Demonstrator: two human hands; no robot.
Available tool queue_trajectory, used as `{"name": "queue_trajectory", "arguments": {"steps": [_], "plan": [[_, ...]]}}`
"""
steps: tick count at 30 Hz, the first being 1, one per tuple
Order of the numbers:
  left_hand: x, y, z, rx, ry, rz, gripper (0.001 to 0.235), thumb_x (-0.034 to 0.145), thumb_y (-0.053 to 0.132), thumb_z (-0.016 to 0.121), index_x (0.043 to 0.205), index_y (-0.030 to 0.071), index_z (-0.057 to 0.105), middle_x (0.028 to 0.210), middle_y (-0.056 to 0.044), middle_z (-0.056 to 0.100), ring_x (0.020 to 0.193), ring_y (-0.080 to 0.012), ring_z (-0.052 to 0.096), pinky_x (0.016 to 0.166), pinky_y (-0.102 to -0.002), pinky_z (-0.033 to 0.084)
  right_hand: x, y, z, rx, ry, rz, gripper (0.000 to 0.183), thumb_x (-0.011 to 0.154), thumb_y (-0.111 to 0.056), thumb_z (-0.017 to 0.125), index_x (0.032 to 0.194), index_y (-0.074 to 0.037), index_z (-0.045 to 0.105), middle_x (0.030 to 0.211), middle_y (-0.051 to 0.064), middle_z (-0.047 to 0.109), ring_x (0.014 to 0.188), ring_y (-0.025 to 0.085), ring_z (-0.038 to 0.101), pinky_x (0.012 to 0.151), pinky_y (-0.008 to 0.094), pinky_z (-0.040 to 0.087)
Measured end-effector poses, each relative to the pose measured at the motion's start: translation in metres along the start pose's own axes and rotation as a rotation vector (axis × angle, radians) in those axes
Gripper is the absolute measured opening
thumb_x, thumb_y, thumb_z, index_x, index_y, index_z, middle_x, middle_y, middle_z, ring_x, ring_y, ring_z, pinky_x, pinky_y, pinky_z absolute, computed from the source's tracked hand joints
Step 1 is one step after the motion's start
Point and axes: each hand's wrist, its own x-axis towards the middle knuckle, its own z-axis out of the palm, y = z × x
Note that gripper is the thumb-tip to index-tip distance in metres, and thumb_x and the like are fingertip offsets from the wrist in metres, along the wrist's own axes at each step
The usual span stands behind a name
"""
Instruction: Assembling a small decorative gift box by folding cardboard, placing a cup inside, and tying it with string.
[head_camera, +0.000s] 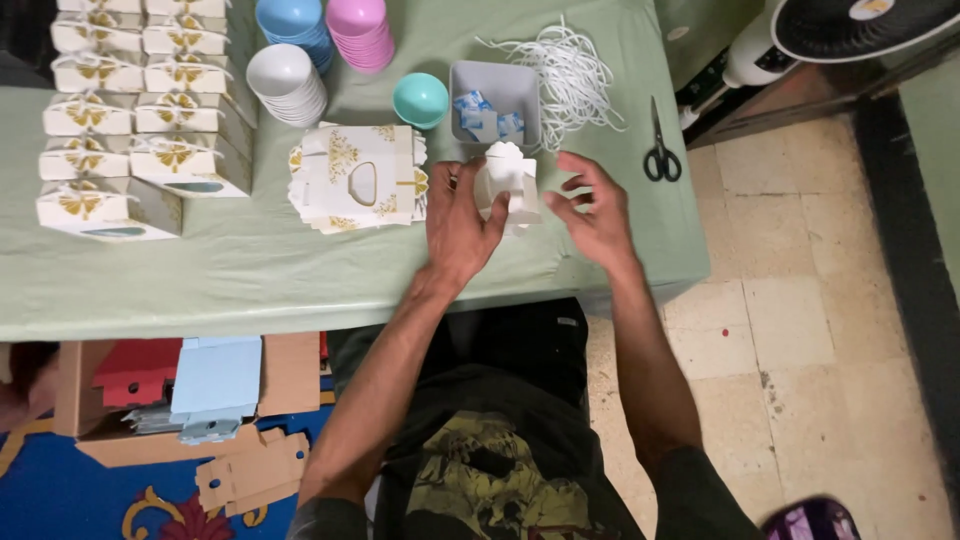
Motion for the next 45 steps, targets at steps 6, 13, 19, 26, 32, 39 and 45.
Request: {"name": "queue_trajectory", "arguments": {"steps": [6, 13, 19, 26, 32, 39, 45], "plan": [[-0.004, -0.015, 0.014, -0.097, 0.004, -0.086, 0.045, 0.088, 0.017, 0.070, 0.132, 0.013, 0.059, 0.112, -0.012, 0.050, 0.104, -0.0382, 0.064, 0.089, -0.047, 0.055, 0.008, 0.010, 0.037, -0.146, 0.018, 0.140, 0.057, 0.078, -0.027, 0.091, 0.129, -0.015, 0.070, 0.110, 0.010, 0.073, 0.078, 0.016, 0.067, 0.062, 0.027, 0.058], [-0.006, -0.020, 0.002, -0.187, 0.077, -0.062, 0.041, 0.097, 0.000, 0.045, 0.137, 0.008, 0.052, 0.111, -0.015, 0.051, 0.099, -0.0382, 0.060, 0.092, -0.045, 0.053, 0.005, 0.024, 0.031, 0.113, 0.062, 0.089, 0.041, 0.097, -0.001, 0.064, 0.137, -0.009, 0.063, 0.114, 0.027, 0.071, 0.086, 0.026, 0.071, 0.072, 0.038, 0.066], [-0.016, -0.014, 0.002, -0.085, -0.021, -0.056, 0.040, 0.110, 0.019, 0.036, 0.145, 0.007, 0.053, 0.112, -0.014, 0.048, 0.096, -0.0323, 0.058, 0.090, -0.044, 0.053, 0.000, 0.041, 0.038, 0.045, 0.096, 0.005, 0.023, 0.101, -0.012, 0.070, 0.124, -0.011, 0.074, 0.119, 0.016, 0.073, 0.085, 0.018, 0.072, 0.068, 0.029, 0.064], [-0.014, -0.018, -0.007, -0.040, -0.245, -0.077, 0.066, 0.108, 0.051, 0.038, 0.162, 0.014, 0.029, 0.131, -0.020, 0.041, 0.104, -0.0367, 0.063, 0.091, -0.049, 0.055, -0.004, 0.024, 0.034, -0.130, -0.091, -0.012, 0.062, 0.101, -0.035, 0.072, 0.153, -0.010, 0.049, 0.148, 0.023, 0.053, 0.129, 0.044, 0.057, 0.092, 0.048, 0.059], [-0.021, -0.022, -0.003, -0.031, -0.289, -0.091, 0.071, 0.107, 0.048, 0.043, 0.163, 0.010, 0.021, 0.140, -0.025, 0.039, 0.120, -0.0442, 0.057, 0.099, -0.053, 0.051, -0.012, 0.019, 0.034, -0.132, -0.278, 0.007, 0.079, 0.105, -0.040, 0.062, 0.164, -0.008, 0.020, 0.163, 0.029, 0.026, 0.146, 0.049, 0.032, 0.111, 0.053, 0.047], [-0.021, -0.011, 0.002, -0.105, -0.223, -0.003, 0.069, 0.110, 0.043, 0.036, 0.160, -0.002, 0.018, 0.146, -0.030, 0.043, 0.136, -0.0431, 0.043, 0.119, -0.052, 0.030, -0.018, -0.011, 0.062, 0.005, -0.272, -0.026, 0.076, 0.111, -0.038, 0.044, 0.165, -0.002, 0.003, 0.166, 0.036, 0.012, 0.156, 0.048, 0.011, 0.128, 0.055, 0.011], [-0.021, -0.013, -0.004, -0.131, -0.321, -0.070, 0.073, 0.109, 0.047, 0.032, 0.161, -0.001, 0.013, 0.152, -0.030, 0.038, 0.144, -0.0416, 0.037, 0.124, -0.052, 0.024, -0.024, 0.015, 0.070, 0.122, -0.225, -0.104, 0.071, 0.111, -0.027, 0.047, 0.165, -0.001, 0.009, 0.168, 0.029, 0.016, 0.157, 0.037, 0.013, 0.130, 0.050, 0.010]]}}
